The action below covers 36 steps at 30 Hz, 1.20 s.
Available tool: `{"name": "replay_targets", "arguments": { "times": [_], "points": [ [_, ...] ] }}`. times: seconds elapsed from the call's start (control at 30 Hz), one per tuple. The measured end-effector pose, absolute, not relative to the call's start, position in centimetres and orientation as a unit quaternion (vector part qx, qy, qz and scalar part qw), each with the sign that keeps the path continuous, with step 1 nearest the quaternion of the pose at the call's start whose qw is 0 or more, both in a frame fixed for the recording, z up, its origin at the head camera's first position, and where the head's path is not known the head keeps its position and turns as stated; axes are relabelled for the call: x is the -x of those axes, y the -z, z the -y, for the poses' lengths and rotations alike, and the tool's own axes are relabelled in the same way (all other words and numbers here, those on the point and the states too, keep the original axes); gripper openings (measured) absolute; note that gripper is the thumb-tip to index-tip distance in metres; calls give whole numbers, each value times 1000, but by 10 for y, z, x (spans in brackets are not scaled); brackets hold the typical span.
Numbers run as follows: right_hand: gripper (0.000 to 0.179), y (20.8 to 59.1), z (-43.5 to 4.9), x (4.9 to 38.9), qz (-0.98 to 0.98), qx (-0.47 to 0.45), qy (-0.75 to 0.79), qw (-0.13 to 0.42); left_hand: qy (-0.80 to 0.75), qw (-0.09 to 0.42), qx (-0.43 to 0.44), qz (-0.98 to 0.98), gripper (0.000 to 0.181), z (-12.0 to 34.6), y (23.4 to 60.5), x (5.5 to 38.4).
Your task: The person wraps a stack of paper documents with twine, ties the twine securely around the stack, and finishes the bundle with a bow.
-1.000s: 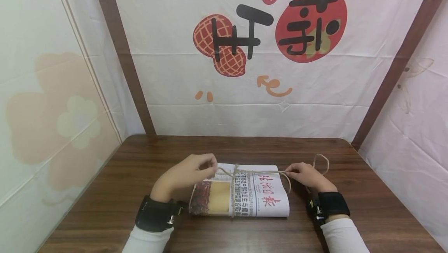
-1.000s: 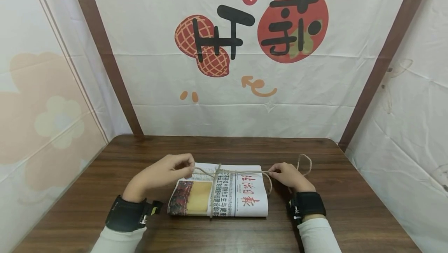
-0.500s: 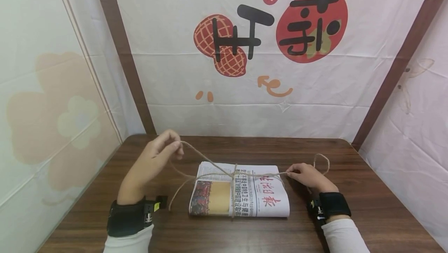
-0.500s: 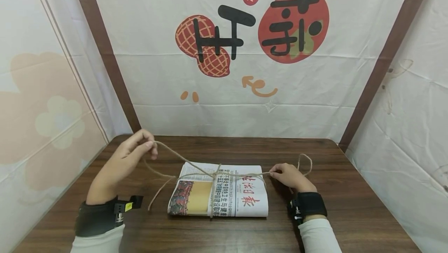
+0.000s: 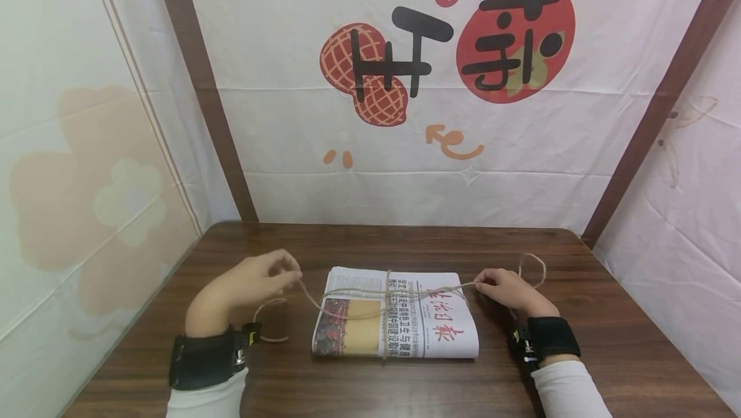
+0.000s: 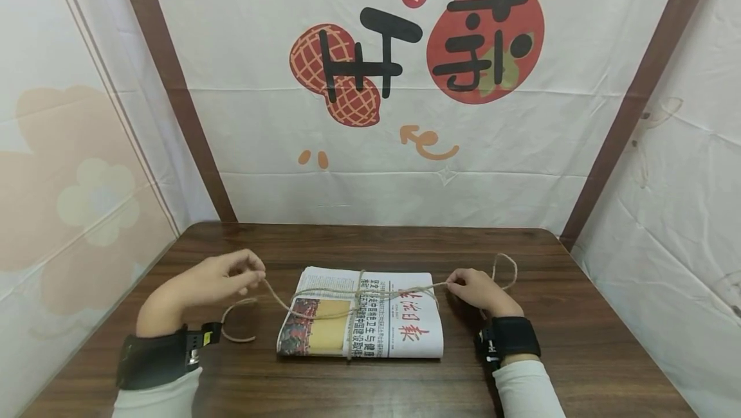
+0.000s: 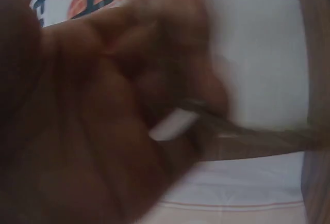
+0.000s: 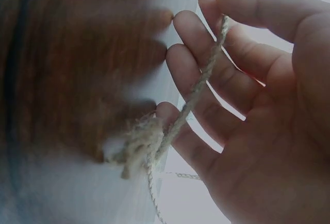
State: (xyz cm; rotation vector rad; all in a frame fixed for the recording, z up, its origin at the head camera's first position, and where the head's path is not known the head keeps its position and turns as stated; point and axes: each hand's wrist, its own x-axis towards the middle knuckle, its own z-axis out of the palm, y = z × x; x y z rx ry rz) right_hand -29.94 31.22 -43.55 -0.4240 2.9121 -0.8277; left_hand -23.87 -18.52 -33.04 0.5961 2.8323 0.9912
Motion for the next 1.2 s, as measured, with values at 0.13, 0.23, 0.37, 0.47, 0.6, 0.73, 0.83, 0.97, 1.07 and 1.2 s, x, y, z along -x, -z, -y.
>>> {"name": "replay_targets", "arguments": {
  "times": [0.13,0.23,0.37,0.47,0.6,0.73,0.83,0.97,1.07,1.2],
  "points": [
    [14,434,-309,298,-949,134,282,48,-277,73,-172,-943,37,177,338,244],
    [13,433,-308,298,-947,134,289,50,-263,61,-196,-943,39,166,343,247],
    [14,434,-307,299,-946,142,290,37,-272,63,-255,-926,36,142,349,251],
    [18,434,-303,300,-945,149,291,28,-288,84,-294,-907,33,120,355,253],
    [16,433,-296,300,-940,159,299,30,-292,107,-327,-892,30,91,369,254],
    [17,431,-291,299,-937,168,302,49,-287,118,-334,-890,26,71,384,254],
    [19,431,-289,299,-937,168,301,60,-291,122,-329,-890,24,62,393,255],
    [23,430,-289,299,-937,170,298,63,-286,129,-308,-898,30,57,402,256],
    [26,429,-290,299,-936,172,298,69,-263,126,-305,-906,33,56,404,256],
    [24,428,-290,301,-933,176,305,68,-235,110,-318,-912,14,55,404,256]
  ]
}}
